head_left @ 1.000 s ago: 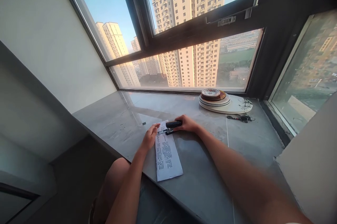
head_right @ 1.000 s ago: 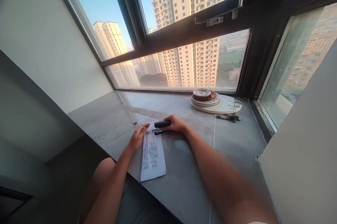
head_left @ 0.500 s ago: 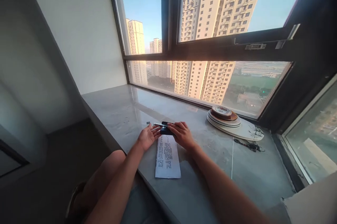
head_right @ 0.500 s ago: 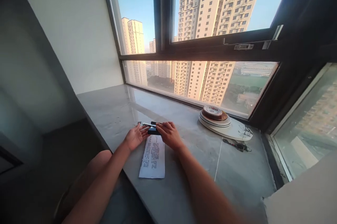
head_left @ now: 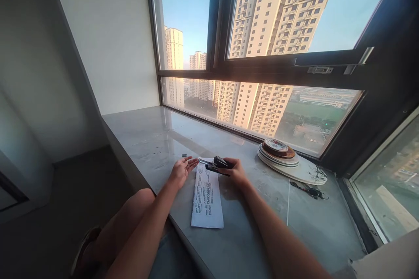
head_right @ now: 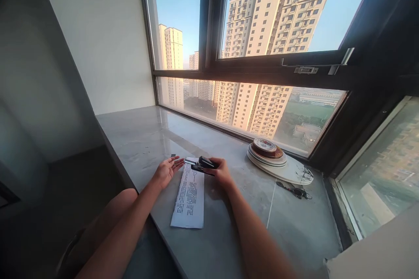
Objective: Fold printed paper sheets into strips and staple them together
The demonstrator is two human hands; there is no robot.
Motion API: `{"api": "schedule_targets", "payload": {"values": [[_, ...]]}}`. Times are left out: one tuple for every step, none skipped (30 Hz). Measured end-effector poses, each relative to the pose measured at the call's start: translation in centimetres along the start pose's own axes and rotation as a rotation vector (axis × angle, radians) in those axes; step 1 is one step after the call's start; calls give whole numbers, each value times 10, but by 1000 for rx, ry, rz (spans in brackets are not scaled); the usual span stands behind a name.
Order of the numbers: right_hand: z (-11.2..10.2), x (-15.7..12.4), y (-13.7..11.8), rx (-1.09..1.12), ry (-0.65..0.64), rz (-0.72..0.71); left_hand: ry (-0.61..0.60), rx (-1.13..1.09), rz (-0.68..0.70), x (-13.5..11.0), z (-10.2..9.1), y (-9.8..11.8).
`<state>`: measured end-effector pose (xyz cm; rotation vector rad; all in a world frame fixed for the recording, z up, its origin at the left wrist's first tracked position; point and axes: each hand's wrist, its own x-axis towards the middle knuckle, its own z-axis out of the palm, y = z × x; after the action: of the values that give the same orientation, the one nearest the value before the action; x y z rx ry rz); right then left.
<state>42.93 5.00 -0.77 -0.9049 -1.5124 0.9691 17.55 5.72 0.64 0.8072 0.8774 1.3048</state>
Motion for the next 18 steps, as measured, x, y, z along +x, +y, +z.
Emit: {"api": "schedule_targets", "payload": {"values": [[-4, 1, 1, 157, -68, 51, 3, 63, 24, 2, 2, 0], [-8, 1, 2, 290, -132, 77, -1, 134, 43, 5, 5, 1], [-11, 1, 2, 401, -191, 82, -12, 211, 61, 10, 10, 2], [-13, 1, 3, 493, -239, 71, -29, 294, 78, 15, 16, 2], [-15, 0, 3, 566, -268, 49, -50, 383, 95, 22, 25, 3], [-16, 1, 3, 622, -265, 21, -74, 474, 113, 30, 35, 2], [-18, 1, 3, 663, -228, -6, -97, 568, 130, 39, 46, 1], [-19, 2, 4, 687, -166, -27, -119, 659, 145, 48, 56, -1], [-21, 3, 4, 698, -87, -39, -136, 745, 161, 57, 67, -4], [-23, 5, 4, 705, 0, -43, -149, 827, 174, 65, 76, -7], [-25, 6, 4, 712, 88, -44, -161, 904, 182, 73, 84, -11], [-27, 8, 5, 724, 169, -45, -174, 974, 186, 81, 92, -15], [-29, 10, 5, 743, 239, -51, -189, 1038, 188, 87, 98, -19], [-31, 11, 5, 766, 294, -60, -205, 1095, 188, 93, 104, -23], [-32, 12, 6, 787, 332, -69, -223, 1144, 189, 97, 109, -26], [-33, 14, 6, 802, 351, -76, -239, 1186, 194, 101, 113, -28], [-33, 14, 6, 809, 358, -82, -253, 1221, 203, 105, 117, -29], [-33, 15, 7, 809, 356, -84, -260, 1249, 220, 107, 119, -30]]}}
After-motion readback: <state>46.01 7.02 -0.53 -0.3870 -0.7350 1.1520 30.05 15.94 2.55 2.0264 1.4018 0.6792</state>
